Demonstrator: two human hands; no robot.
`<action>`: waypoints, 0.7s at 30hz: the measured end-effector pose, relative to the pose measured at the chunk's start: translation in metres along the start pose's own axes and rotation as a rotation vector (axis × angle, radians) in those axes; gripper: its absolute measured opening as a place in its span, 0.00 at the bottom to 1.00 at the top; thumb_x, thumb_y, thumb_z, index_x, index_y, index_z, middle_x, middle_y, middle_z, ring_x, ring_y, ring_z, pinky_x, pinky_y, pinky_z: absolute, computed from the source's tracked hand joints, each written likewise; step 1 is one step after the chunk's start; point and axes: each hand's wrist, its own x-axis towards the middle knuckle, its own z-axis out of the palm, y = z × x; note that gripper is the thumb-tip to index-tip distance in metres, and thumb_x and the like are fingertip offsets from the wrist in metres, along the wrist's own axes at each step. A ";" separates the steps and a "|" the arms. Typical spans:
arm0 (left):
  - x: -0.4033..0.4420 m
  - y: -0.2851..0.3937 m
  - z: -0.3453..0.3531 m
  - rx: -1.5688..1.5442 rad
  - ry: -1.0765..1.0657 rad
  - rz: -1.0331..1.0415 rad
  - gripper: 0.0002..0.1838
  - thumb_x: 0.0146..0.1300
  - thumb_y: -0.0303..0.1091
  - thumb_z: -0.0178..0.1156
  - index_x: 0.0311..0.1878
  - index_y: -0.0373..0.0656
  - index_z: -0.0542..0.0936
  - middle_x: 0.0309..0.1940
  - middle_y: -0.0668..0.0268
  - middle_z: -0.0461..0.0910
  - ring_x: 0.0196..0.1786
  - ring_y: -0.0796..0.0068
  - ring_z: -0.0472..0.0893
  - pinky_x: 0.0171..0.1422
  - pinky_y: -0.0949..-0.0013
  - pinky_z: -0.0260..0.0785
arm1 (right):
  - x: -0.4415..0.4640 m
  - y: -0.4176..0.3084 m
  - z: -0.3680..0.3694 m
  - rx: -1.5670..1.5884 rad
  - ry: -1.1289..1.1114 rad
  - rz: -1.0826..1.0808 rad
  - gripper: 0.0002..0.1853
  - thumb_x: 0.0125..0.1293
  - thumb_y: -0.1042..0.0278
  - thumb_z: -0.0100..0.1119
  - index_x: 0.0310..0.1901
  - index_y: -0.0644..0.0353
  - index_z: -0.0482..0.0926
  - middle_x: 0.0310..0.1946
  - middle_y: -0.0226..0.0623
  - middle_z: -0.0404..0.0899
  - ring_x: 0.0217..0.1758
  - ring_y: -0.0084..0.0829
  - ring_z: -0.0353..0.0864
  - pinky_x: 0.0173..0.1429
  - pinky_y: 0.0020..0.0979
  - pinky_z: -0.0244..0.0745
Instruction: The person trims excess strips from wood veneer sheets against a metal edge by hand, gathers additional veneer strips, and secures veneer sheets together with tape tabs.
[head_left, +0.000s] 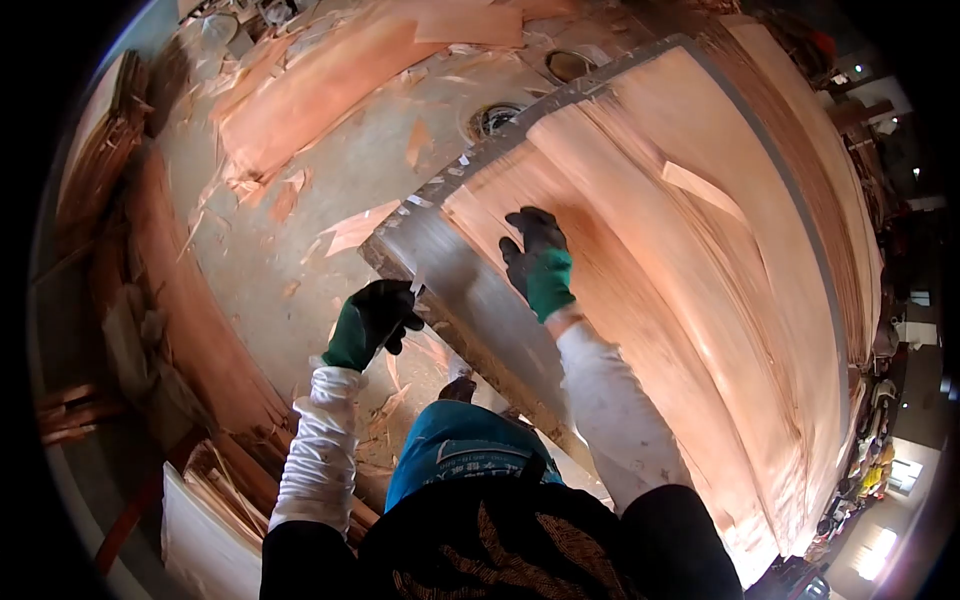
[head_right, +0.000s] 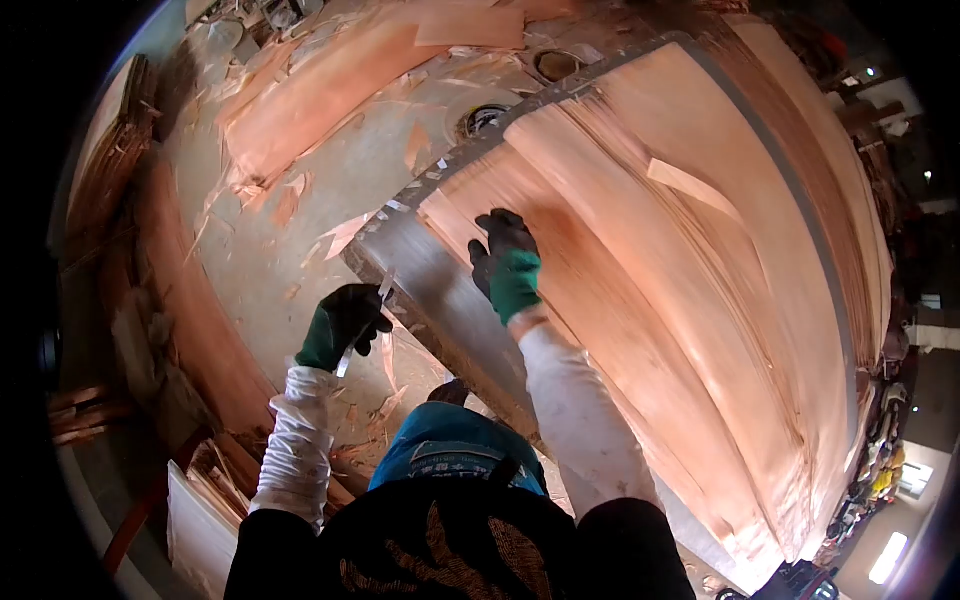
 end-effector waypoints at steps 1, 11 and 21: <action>0.013 0.001 -0.002 -0.025 0.001 0.017 0.15 0.70 0.31 0.56 0.56 0.35 0.75 0.30 0.56 0.84 0.20 0.73 0.80 0.19 0.74 0.68 | 0.011 0.001 0.013 0.026 -0.002 0.019 0.19 0.51 0.68 0.69 0.46 0.56 0.81 0.45 0.45 0.80 0.48 0.46 0.80 0.53 0.41 0.76; 0.169 0.037 0.030 0.013 -0.138 -0.025 0.19 0.69 0.33 0.57 0.61 0.39 0.75 0.35 0.61 0.83 0.25 0.72 0.83 0.19 0.73 0.69 | 0.028 0.024 0.065 -0.059 -0.142 0.082 0.14 0.48 0.69 0.65 0.40 0.50 0.84 0.45 0.37 0.80 0.45 0.46 0.79 0.48 0.43 0.76; 0.197 0.015 0.024 0.186 -0.185 -0.095 0.22 0.69 0.32 0.57 0.65 0.40 0.72 0.37 0.58 0.83 0.25 0.71 0.84 0.17 0.70 0.68 | 0.028 0.024 0.069 -0.134 -0.061 -0.156 0.19 0.50 0.63 0.67 0.47 0.52 0.81 0.50 0.35 0.79 0.49 0.42 0.79 0.45 0.42 0.76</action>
